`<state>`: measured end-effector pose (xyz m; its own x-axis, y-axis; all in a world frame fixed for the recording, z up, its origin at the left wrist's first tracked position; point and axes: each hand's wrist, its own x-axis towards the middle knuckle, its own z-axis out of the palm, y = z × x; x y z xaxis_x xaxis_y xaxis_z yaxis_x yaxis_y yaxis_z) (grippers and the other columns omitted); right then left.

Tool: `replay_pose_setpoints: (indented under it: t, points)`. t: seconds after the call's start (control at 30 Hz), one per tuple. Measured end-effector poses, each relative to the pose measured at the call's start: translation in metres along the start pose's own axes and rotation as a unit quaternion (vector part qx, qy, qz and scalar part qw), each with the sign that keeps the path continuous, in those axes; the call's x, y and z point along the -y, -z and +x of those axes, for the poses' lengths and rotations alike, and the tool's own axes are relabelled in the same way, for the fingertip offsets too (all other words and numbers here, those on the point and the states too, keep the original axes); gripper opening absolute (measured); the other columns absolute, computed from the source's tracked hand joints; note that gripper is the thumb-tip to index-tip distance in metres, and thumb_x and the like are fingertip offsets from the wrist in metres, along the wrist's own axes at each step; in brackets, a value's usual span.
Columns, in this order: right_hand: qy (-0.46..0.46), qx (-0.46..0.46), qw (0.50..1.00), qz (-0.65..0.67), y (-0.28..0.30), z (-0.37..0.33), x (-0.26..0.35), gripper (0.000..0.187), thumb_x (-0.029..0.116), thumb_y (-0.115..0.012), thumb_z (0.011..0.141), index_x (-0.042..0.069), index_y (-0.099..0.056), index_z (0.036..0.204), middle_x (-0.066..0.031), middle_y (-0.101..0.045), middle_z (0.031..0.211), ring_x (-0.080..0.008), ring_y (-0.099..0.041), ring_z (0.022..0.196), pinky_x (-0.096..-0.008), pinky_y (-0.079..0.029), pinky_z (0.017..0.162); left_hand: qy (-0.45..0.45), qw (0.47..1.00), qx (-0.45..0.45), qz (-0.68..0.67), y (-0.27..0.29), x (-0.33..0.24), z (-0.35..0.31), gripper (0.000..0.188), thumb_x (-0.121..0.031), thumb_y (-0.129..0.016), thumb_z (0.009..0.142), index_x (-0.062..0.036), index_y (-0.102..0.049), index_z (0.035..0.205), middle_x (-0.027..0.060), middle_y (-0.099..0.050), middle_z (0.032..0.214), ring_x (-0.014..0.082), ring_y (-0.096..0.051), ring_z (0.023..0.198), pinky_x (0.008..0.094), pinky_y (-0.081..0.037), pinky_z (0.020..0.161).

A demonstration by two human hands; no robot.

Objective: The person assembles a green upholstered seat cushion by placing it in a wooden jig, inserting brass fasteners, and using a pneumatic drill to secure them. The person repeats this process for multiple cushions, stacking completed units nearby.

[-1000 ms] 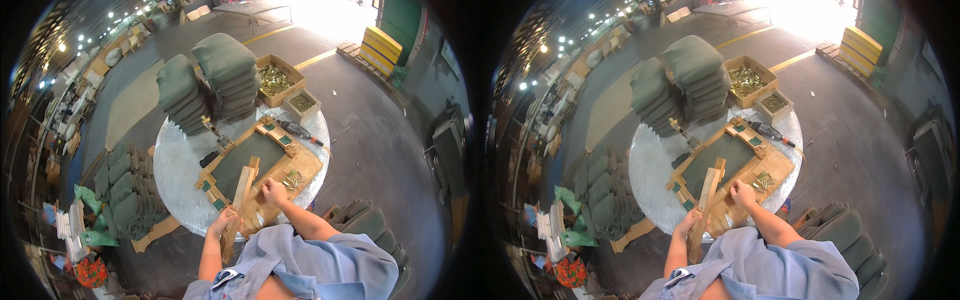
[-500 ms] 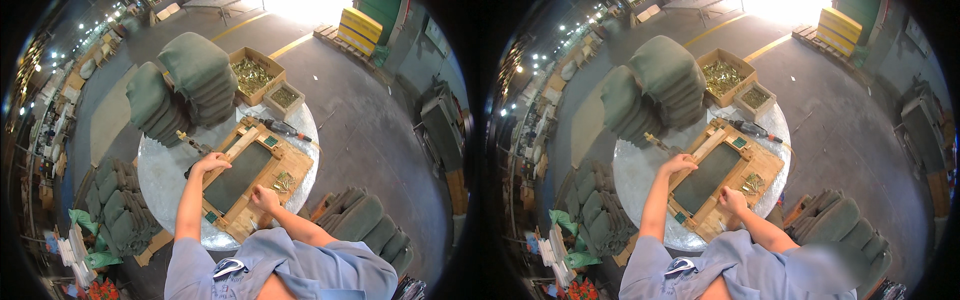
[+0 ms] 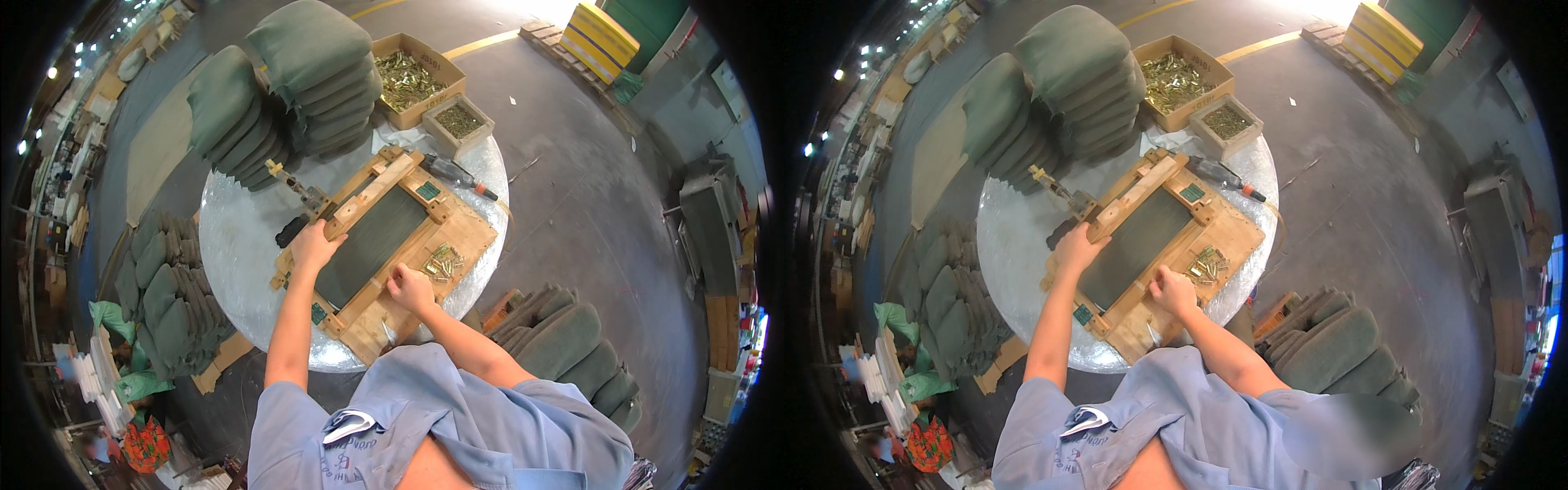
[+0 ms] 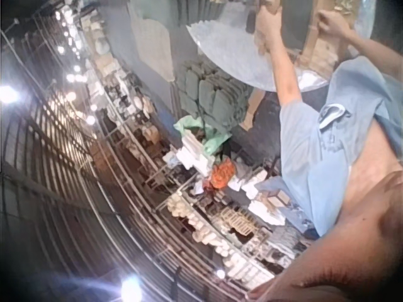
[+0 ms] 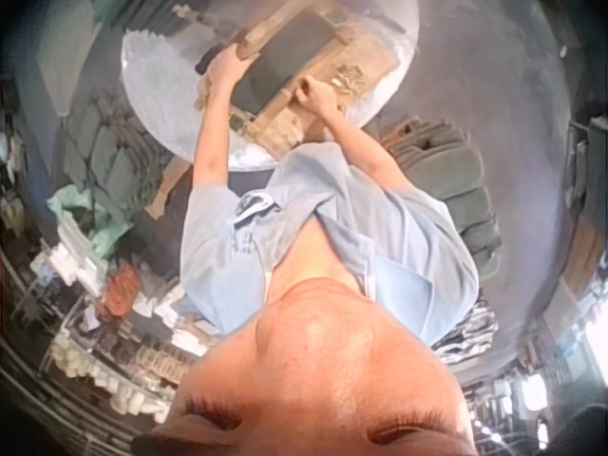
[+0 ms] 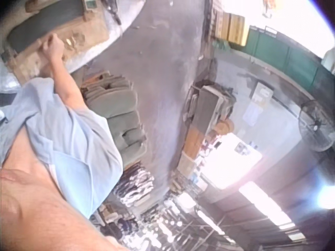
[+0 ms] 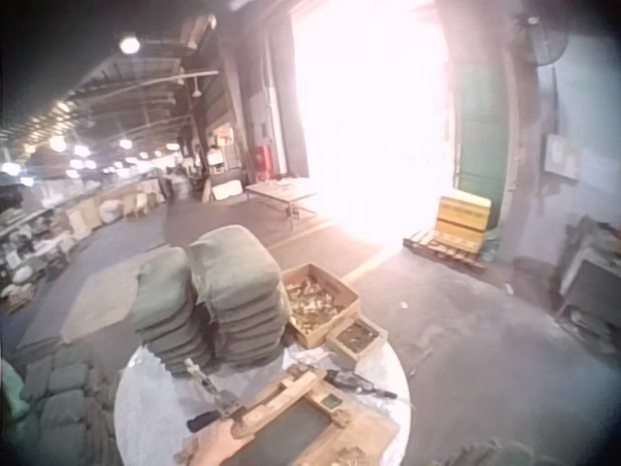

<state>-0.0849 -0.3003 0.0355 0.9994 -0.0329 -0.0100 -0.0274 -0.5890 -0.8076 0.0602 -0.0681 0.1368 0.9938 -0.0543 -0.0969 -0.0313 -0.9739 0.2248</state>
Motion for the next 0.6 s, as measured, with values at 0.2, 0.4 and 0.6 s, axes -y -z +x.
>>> replay_pose_setpoints:
  t: [0.2, 0.4, 0.6]
  points:
    - [0.007, -0.001, 1.0, 0.007, -0.005, 0.001, -0.004, 0.019, 0.025, -0.074, 0.093, 0.008, -0.066, 0.097, -0.0174, -0.076, 0.082, -0.0407, -0.074, 0.079, -0.0513, -0.059, 0.072, -0.003, 1.0, -0.016, 0.003, 0.008, 0.016, -0.003, 0.061, -0.065, -0.084, 0.082, -0.0094, -0.076, 0.106, 0.016, -0.08, 0.093, 0.0398, -0.077, 0.088, 0.0515, -0.06, 0.079]
    - [0.01, -0.011, 1.0, -0.008, -0.003, -0.003, -0.01, 0.02, 0.026, -0.074, 0.094, 0.007, -0.066, 0.098, -0.0178, -0.075, 0.081, -0.0408, -0.074, 0.077, -0.0514, -0.059, 0.07, -0.026, 0.999, -0.024, -0.017, 0.049, 0.001, -0.007, 0.054, -0.057, -0.085, 0.084, -0.0089, -0.076, 0.108, 0.0163, -0.079, 0.098, 0.039, -0.077, 0.093, 0.0516, -0.059, 0.079]
    - [-0.001, -0.009, 1.0, -0.016, -0.007, -0.005, -0.003, 0.021, 0.025, -0.074, 0.095, 0.007, -0.066, 0.095, -0.0172, -0.074, 0.078, -0.0401, -0.074, 0.074, -0.05, -0.058, 0.067, -0.028, 0.999, 0.032, -0.004, 0.022, 0.022, -0.021, 0.058, -0.055, -0.085, 0.085, -0.0048, -0.073, 0.112, 0.0198, -0.079, 0.098, 0.0417, -0.076, 0.093, 0.053, -0.059, 0.08]
